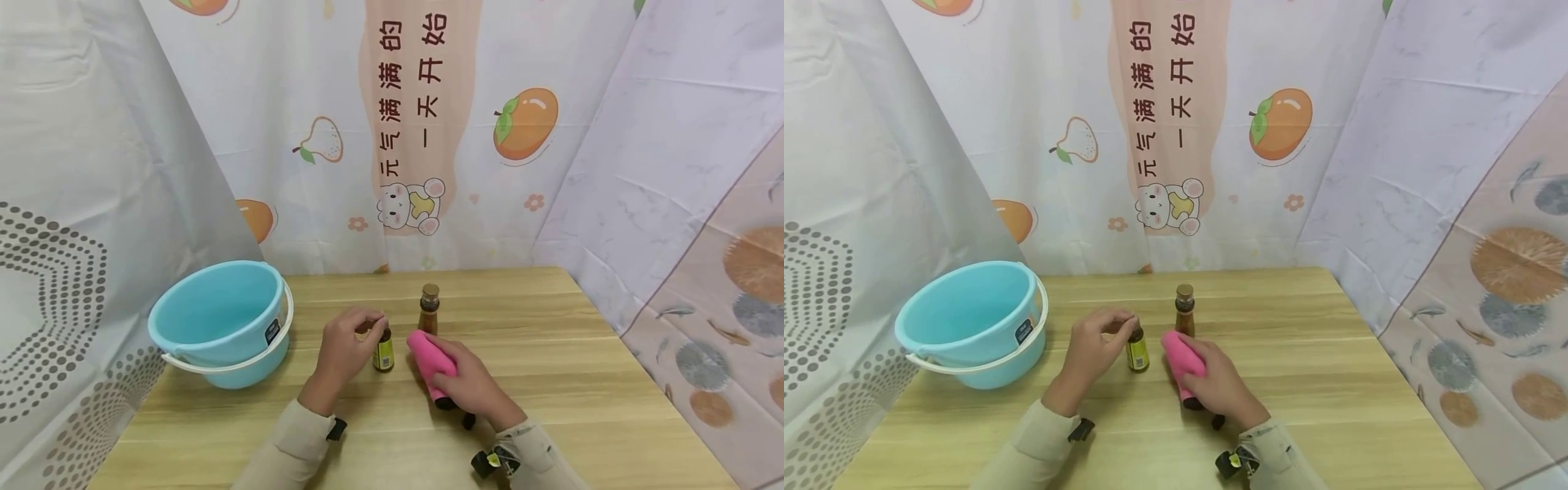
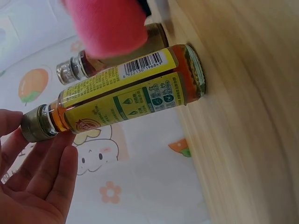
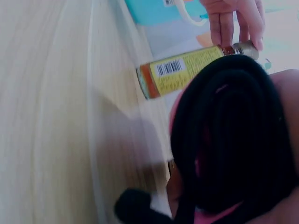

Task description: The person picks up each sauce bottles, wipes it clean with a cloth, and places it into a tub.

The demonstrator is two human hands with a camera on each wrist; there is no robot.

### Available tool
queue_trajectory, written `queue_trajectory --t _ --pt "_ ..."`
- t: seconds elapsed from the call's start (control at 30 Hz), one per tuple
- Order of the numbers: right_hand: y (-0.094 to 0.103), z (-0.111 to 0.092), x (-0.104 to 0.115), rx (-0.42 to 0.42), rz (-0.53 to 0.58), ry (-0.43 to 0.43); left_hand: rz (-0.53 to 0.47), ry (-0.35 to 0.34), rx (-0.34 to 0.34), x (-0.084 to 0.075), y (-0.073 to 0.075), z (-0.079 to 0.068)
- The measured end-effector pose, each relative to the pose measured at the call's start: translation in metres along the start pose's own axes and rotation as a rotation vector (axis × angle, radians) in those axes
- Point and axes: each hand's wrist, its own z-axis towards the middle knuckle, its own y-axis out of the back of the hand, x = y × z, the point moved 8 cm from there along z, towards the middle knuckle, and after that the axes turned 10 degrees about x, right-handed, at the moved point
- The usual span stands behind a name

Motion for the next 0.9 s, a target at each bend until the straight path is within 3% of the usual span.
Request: queue_trajectory --t 0.13,0.3,0.6,0.9 --pt "-0.007 0.003 0.007 0.006 0.123 0.015 0.0 -0.018 0.001 -0.005 0.0 -0.003" --pt "-0.012 0.004 0.019 -0.035 0.174 0.061 -0.014 -0.037 0.017 -0.012 -0.003 -0.005" --pt "-0.014 0.001 0.037 -0.099 0.148 0.135 -0.212 0.11 0.044 0.002 -0.012 -0.009" --pt "-0.019 0.003 0.03 -0.085 0.137 0.138 -0.274 0.171 0.076 0.007 -0.015 -0.008"
